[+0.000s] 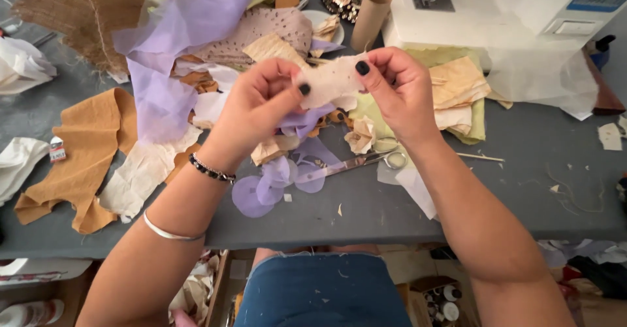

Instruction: Attaching fabric petals to a wooden stick using a hot glue gun to assemble a decorative flower.

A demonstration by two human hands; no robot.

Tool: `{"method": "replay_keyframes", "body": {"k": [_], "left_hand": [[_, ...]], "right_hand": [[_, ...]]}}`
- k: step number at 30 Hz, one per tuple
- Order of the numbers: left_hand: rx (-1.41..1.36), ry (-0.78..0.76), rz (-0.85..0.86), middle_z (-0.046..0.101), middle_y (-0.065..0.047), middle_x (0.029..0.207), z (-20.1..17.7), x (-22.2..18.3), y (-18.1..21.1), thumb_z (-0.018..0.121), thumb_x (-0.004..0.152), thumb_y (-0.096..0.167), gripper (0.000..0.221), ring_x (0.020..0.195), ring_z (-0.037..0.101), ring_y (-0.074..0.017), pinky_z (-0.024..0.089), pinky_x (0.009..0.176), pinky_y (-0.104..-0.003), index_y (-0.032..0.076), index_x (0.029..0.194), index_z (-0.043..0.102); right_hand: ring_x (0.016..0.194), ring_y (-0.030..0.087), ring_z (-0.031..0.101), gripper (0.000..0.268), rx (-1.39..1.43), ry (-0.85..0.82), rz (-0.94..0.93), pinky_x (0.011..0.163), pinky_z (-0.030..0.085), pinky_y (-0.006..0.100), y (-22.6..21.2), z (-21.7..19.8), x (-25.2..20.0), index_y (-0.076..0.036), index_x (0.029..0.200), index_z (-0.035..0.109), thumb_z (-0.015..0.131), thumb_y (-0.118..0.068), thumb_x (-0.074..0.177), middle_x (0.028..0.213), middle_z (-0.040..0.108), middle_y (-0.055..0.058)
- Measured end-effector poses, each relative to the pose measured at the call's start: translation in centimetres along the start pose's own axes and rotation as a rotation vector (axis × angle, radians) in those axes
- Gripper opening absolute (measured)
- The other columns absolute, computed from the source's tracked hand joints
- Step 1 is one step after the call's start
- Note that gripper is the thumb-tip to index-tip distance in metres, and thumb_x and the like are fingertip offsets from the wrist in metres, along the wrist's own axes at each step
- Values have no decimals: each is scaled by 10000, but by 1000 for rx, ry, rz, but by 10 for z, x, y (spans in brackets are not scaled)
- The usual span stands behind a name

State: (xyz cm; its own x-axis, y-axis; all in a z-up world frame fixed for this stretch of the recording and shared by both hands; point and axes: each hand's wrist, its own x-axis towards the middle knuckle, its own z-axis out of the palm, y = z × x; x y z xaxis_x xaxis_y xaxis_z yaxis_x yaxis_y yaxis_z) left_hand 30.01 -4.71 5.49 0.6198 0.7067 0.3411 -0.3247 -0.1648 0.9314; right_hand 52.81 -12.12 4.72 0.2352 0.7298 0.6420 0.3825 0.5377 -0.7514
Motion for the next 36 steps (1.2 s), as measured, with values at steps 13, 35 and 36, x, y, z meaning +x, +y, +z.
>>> {"method": "replay_keyframes", "body": {"k": [13, 35, 36], "left_hand": [[270, 103, 55, 799, -59, 912, -2, 3, -12, 741, 956, 130, 223, 805, 726, -61, 609, 769, -229, 54, 1165, 750], [221, 61, 149, 796, -96, 970, 20, -6, -7, 713, 952, 63, 296, 898, 739, -102, 617, 821, -263, 29, 1245, 707], [206, 49, 126, 787, -90, 977, 20, -6, -5, 659, 960, 23, 271, 784, 727, -100, 620, 700, -237, 13, 1229, 685]], "right_hand": [[693, 86, 610, 141, -75, 8, -12, 693, 514, 211, -9, 11, -7, 1, 1081, 675, 771, -66, 1003, 765, 658, 86], [943, 159, 702, 228, 74, -270, 96, 894, 596, 291, -39, 13, -8, 45, 1194, 706, 599, -113, 1070, 1000, 753, 153], [922, 143, 704, 151, 29, -246, 99, 860, 610, 249, -37, 8, -7, 5, 1158, 708, 640, -81, 1054, 1026, 748, 127]]}}
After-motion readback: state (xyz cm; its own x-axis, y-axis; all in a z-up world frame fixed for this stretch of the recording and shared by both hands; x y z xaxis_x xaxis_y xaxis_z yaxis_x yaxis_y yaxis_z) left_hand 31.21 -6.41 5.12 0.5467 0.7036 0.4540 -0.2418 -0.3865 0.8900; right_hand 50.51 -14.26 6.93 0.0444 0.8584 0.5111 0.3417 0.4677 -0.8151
